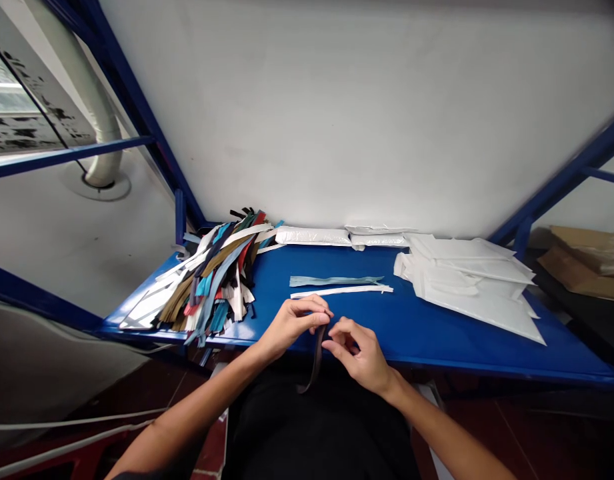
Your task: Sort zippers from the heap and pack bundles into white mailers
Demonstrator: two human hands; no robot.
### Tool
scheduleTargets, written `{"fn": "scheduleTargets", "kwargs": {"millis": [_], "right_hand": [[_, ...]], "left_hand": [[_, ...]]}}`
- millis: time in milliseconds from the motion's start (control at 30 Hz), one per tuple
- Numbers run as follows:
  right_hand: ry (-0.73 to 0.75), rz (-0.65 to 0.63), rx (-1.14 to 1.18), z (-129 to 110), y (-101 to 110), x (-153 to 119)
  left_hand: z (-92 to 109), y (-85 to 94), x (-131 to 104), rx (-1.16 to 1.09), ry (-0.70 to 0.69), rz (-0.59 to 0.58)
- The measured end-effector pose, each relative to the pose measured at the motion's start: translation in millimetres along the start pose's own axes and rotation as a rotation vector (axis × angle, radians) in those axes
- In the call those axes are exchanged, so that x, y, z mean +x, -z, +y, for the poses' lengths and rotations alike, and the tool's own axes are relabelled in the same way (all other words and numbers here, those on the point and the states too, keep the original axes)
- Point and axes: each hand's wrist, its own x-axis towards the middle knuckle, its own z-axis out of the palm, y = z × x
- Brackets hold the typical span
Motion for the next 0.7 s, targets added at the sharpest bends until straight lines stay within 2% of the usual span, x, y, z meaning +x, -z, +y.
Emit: {"fn": "scheduleTargets", "kwargs": {"millis": [133,300,567,633,700], "right_hand": [[0.063,0.017,-0.096,-5,0,0],[-0.028,0.054,-0.09,-9,-2,3],[-0.283,-0.011,0.236,-2,-10,8],[-0.231,-0.026,0.142,-2,-6,9],[-0.119,-0.018,-0.011,-3,0,9]], "left_hand": [[1,0.0,-2,0.054,0.015,-0.009],[-3,-1.3,-4,0.046,-0.016,0.044],[-13,-10.5,-4,0.053,-0.007,0.039],[-14,-10.2,-4,0.129,-0.07,0.065],[-11,-7.9,-3,0.248,-0.152,0.081]]}}
